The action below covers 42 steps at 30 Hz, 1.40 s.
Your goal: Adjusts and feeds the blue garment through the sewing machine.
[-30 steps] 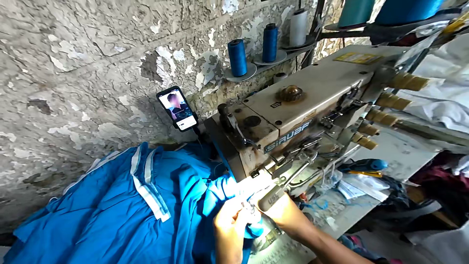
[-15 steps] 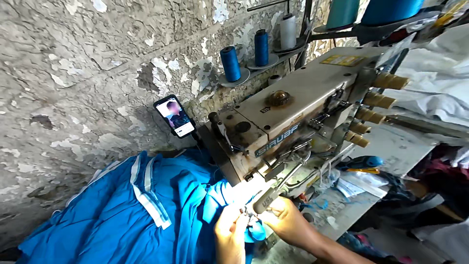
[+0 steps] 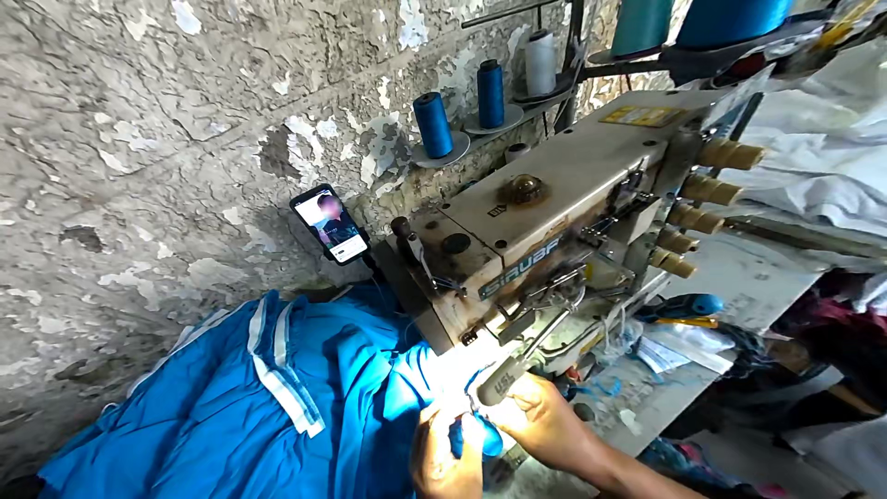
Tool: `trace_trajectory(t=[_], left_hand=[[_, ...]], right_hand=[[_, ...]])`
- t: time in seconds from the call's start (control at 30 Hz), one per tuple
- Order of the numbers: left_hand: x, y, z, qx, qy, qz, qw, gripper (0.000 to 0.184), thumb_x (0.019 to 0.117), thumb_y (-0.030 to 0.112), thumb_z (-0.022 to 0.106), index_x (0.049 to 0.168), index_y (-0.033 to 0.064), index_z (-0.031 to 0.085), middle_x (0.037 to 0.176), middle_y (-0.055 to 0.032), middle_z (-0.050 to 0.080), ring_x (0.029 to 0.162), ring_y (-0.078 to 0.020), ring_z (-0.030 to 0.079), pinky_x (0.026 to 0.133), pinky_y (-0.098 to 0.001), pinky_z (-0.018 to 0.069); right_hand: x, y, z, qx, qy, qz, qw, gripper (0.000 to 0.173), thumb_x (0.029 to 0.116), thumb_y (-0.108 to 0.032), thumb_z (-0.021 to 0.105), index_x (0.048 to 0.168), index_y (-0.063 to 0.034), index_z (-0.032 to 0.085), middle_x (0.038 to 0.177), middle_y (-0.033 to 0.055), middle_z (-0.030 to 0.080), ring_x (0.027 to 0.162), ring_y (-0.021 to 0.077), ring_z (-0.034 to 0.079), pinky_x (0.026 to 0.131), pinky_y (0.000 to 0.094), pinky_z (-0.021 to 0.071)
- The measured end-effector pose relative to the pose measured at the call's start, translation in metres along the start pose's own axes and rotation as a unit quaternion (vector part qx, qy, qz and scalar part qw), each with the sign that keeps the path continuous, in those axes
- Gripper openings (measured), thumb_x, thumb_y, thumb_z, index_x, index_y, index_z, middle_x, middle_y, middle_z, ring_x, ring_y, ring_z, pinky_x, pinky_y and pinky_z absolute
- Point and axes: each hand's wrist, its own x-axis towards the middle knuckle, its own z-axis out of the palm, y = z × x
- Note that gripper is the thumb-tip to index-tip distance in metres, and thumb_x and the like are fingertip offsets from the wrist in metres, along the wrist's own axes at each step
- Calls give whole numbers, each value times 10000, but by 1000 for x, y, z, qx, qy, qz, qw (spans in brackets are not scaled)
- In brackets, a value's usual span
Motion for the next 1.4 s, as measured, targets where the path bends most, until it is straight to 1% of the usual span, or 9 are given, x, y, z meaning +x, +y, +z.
trace_trajectory(t=[0.1,0.33,0.53,0.73,0.9,1.07,1.2,1.3,1.4], left_hand=[[-1,1,0,0,2,16,1000,130,787,13,734,915,25,711,966,23,713,977,26,667,874,-162,566],[-1,2,2,1,9,12,1000,128,780,6,729,905,25,709,969,27,707,976,26,666,871,-159,567],[-3,3,3,-62,15,-81,995,199,759,-108,686,952,-64,698,982,-28,715,948,2,684,845,-172,584],[3,12,3,-115,13,-168,979,248,774,-149,637,1010,-79,670,939,-6,734,862,-14,709,796,-199,611],[3,8,0,-126,-25,-169,977,192,794,-127,665,970,-59,697,909,-17,737,821,-39,716,761,-213,621],[6,10,-3,-211,-46,-237,947,233,863,-107,576,996,16,723,883,30,752,785,-51,715,741,-242,614],[7,8,-1,-210,-55,-240,946,192,870,-107,601,980,3,713,821,11,737,726,-58,704,696,-233,609],[8,9,-1,-207,-53,-272,938,209,903,-107,529,1024,-39,685,818,-22,742,712,-87,718,690,-249,617],[11,13,0,-202,-31,-314,927,213,921,-95,493,1025,-43,672,808,-17,716,699,-76,694,672,-240,605]], right_hand=[[0,-1,1,-11,4,5,1000,103,809,-83,714,848,12,720,855,16,708,834,-94,616,794,63,490],[1,0,2,-8,9,-9,1000,85,802,-68,716,829,12,712,832,13,706,811,-100,613,782,51,484],[-1,2,4,-5,11,-8,1000,84,814,-92,744,829,-16,713,855,-2,709,827,-93,616,782,67,500],[1,-8,3,37,-4,107,994,70,797,-85,713,750,-58,669,703,-109,594,633,-141,484,610,46,418],[3,-4,1,64,-13,150,986,34,814,-89,724,804,-84,692,731,-110,658,681,-108,591,648,85,500],[8,-8,-2,70,-6,179,981,57,813,-53,716,861,-83,708,753,-103,688,704,-80,632,675,115,537],[10,-10,-4,57,-13,173,983,34,835,-69,704,809,-91,708,720,-112,668,686,-99,606,654,102,513],[8,-15,-4,48,7,167,985,99,856,-21,632,804,-89,682,712,-132,640,688,-127,576,660,84,489],[0,-6,2,0,39,61,997,54,824,-50,656,851,-20,692,790,-58,682,760,-118,599,719,67,493]])
